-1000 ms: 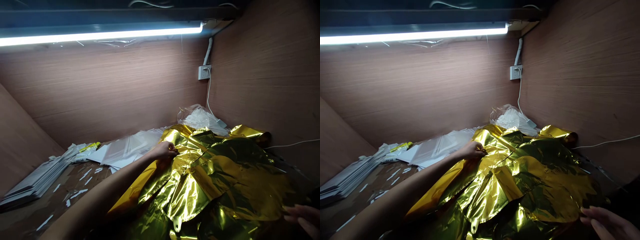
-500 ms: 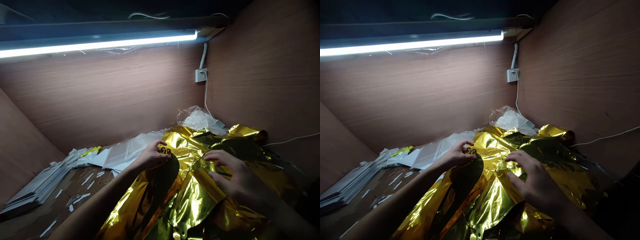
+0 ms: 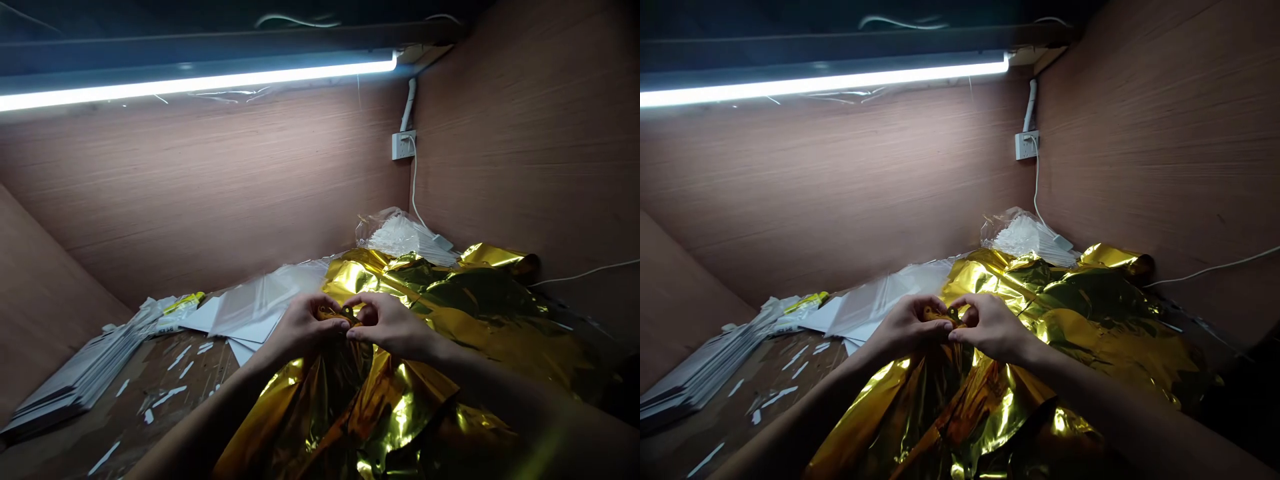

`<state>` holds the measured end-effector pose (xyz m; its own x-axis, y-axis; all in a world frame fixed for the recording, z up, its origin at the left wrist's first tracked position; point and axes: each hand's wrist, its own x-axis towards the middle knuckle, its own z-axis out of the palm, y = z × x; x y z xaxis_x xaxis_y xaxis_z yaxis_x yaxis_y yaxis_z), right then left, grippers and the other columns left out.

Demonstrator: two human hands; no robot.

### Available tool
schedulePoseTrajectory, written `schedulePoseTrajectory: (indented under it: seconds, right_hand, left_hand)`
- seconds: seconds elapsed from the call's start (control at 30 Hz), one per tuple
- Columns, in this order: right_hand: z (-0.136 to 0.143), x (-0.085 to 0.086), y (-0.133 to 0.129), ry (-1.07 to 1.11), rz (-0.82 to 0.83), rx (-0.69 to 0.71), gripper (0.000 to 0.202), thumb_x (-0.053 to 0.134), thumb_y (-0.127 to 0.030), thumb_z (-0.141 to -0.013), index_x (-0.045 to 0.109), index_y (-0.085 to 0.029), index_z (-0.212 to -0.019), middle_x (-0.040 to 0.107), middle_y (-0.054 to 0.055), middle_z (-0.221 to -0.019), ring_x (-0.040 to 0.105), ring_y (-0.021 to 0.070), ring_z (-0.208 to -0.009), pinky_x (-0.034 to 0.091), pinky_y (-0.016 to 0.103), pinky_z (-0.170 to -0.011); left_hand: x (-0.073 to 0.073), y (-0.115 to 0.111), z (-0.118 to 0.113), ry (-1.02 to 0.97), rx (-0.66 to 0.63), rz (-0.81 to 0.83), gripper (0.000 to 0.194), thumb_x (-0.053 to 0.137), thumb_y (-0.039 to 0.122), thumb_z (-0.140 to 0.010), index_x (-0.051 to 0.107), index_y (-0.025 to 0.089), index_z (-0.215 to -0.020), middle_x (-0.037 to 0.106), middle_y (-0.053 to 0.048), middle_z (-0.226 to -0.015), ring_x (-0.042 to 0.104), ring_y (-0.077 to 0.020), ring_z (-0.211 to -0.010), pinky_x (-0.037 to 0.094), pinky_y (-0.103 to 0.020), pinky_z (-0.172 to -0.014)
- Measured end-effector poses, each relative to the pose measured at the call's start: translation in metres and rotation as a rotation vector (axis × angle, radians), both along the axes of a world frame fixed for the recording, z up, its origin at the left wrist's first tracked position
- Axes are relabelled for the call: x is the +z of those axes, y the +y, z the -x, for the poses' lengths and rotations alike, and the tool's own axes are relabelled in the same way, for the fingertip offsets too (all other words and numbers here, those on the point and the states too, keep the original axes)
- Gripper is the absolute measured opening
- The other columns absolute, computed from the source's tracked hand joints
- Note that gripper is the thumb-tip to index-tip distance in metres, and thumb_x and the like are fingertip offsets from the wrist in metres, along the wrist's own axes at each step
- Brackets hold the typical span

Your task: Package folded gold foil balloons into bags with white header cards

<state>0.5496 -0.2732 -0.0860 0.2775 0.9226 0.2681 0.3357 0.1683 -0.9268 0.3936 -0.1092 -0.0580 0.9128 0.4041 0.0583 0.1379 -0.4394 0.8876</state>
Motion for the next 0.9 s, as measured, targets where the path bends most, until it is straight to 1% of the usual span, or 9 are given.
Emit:
schedulePoseTrajectory:
  seconds: [0.1,0.2,0.33,0.47,0.53,0.67,0.73,0.8,0.9]
  right_hand:
    - [0.006,0.002,-0.006,0.059,-0.048,-0.028,0.041,0.076,-0.018,-0.083,0.066,-0.020,-0.122,0.064,-0.004,-0.073,0.060,0.0141,-0.065,0.043,0.023,-0.057]
    - [0.012,0.005,-0.011,0.056,-0.082,-0.085,0.039,0.077,-0.020,-0.084,0.066,-0.022,-0.121,0.068,-0.002,-0.079,0.064,0.0162,-0.070,0.048,0.026,-0.061]
    - [0.020,0.009,-0.011,0.004,-0.110,-0.128,0.027,0.077,-0.025,-0.087,0.070,-0.022,-0.113,0.073,0.003,-0.097,0.070,0.0221,-0.091,0.056,0.034,-0.079]
    - [0.023,0.005,-0.008,0.184,-0.112,-0.030,0.033,0.075,-0.023,-0.088,0.066,-0.023,-0.119,0.074,0.005,-0.101,0.072,0.0234,-0.095,0.058,0.037,-0.084]
    - [0.023,0.000,-0.006,0.234,-0.125,-0.028,0.035,0.076,-0.022,-0.087,0.065,-0.023,-0.119,0.074,0.004,-0.098,0.072,0.0235,-0.093,0.058,0.036,-0.082]
    - [0.024,-0.007,-0.007,0.250,-0.121,-0.075,0.042,0.081,-0.023,-0.082,0.062,-0.022,-0.120,0.072,0.003,-0.091,0.072,0.0224,-0.086,0.057,0.033,-0.073]
    - [0.024,-0.008,-0.008,0.264,-0.127,-0.080,0.045,0.083,-0.023,-0.080,0.061,-0.022,-0.119,0.071,0.002,-0.090,0.071,0.0218,-0.084,0.056,0.032,-0.073]
    - [0.025,-0.008,-0.009,0.272,-0.140,-0.080,0.043,0.085,-0.023,-0.079,0.061,-0.023,-0.115,0.069,0.000,-0.086,0.069,0.0201,-0.081,0.054,0.030,-0.070]
    - [0.026,-0.007,-0.010,0.252,-0.157,-0.100,0.036,0.087,-0.025,-0.079,0.063,-0.023,-0.106,0.066,-0.002,-0.080,0.065,0.0173,-0.075,0.051,0.027,-0.066]
  left_hand:
    - [0.007,0.003,0.005,-0.026,-0.012,0.069,0.047,0.089,0.043,-0.070,0.070,0.014,-0.101,0.073,-0.005,-0.079,0.067,-0.0171,-0.067,0.050,-0.026,-0.059]
    - [0.010,0.005,0.010,-0.046,-0.063,0.166,0.050,0.088,0.037,-0.072,0.066,0.014,-0.110,0.074,-0.005,-0.084,0.068,-0.0162,-0.069,0.052,-0.027,-0.062]
    - [0.011,0.000,0.013,-0.098,-0.181,0.265,0.056,0.082,0.029,-0.080,0.054,0.016,-0.127,0.074,-0.008,-0.096,0.071,-0.0171,-0.080,0.056,-0.030,-0.071]
    - [0.014,-0.011,0.016,-0.166,-0.210,0.170,0.051,0.079,0.025,-0.084,0.054,0.019,-0.128,0.066,-0.017,-0.130,0.069,-0.0252,-0.111,0.057,-0.038,-0.091]
    - [0.017,-0.014,0.018,-0.167,-0.183,0.124,0.050,0.080,0.026,-0.082,0.056,0.019,-0.126,0.063,-0.017,-0.136,0.068,-0.0271,-0.115,0.057,-0.039,-0.092]
    - [0.021,-0.015,0.022,-0.084,-0.119,0.131,0.049,0.084,0.029,-0.078,0.057,0.018,-0.117,0.074,-0.009,-0.105,0.072,-0.0215,-0.092,0.057,-0.033,-0.076]
    - [0.022,-0.015,0.024,-0.064,-0.088,0.123,0.044,0.084,0.030,-0.078,0.058,0.017,-0.112,0.074,-0.004,-0.087,0.070,-0.0174,-0.077,0.052,-0.027,-0.066]
    - [0.022,-0.018,0.025,-0.061,-0.074,0.106,0.039,0.081,0.029,-0.080,0.060,0.017,-0.109,0.072,-0.002,-0.080,0.067,-0.0155,-0.070,0.048,-0.025,-0.061]
    - [0.023,-0.024,0.025,-0.072,-0.103,0.105,0.034,0.078,0.025,-0.081,0.062,0.016,-0.110,0.073,-0.004,-0.085,0.069,-0.0168,-0.075,0.050,-0.026,-0.063]
